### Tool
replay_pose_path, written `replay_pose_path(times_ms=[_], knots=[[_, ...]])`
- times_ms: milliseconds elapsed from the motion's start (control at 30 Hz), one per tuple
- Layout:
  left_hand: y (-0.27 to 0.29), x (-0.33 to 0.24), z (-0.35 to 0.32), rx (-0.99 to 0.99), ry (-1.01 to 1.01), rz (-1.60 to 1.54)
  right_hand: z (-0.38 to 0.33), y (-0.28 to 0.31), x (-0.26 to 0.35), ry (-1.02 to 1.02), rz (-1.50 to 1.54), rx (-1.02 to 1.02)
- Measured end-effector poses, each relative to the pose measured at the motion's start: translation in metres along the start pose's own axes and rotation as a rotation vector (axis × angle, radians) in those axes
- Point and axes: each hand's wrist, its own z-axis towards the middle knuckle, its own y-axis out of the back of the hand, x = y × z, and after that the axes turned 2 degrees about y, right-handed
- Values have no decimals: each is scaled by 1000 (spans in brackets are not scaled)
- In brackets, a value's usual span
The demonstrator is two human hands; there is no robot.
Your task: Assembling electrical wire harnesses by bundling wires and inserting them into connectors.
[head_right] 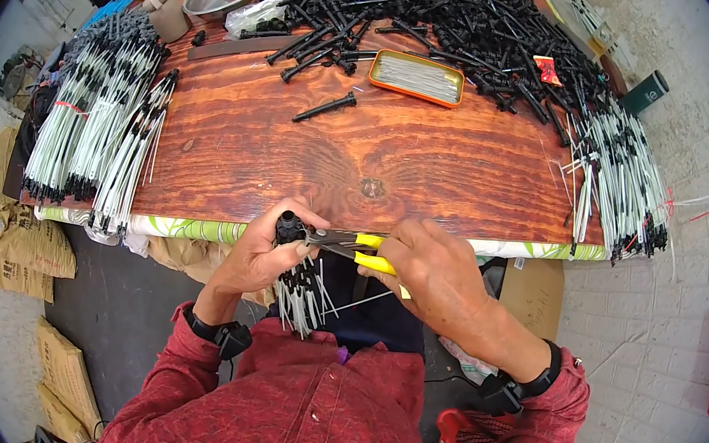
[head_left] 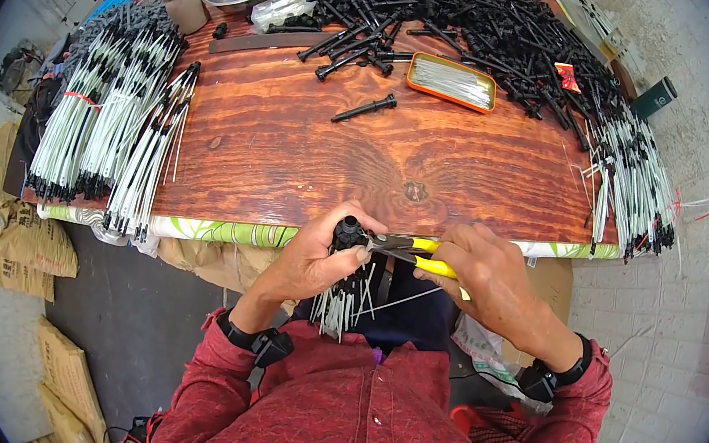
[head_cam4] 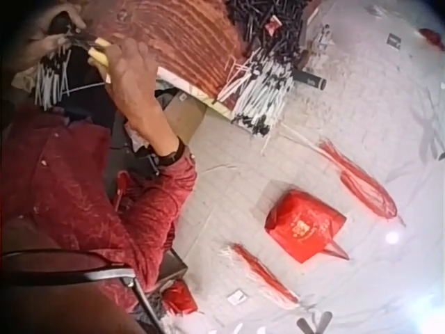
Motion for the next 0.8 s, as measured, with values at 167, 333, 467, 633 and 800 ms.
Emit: replay_pose_path(times_ms=[167, 333, 467, 633, 800], knots=[[0, -9, -3, 49, -15, 66, 3, 9, -8, 61, 105, -3], [-3, -6, 0, 45, -67, 76, 6, 15, -21, -327, 910, 489], [-3, -9, 4, 129, -109, 74, 1, 10, -38, -444, 1309, 724], [-11, -8, 4, 144, -83, 11, -5, -11, -44, -493, 1657, 898], [-12, 3, 8, 79, -137, 42, -13, 5, -18, -478, 1395, 657]])
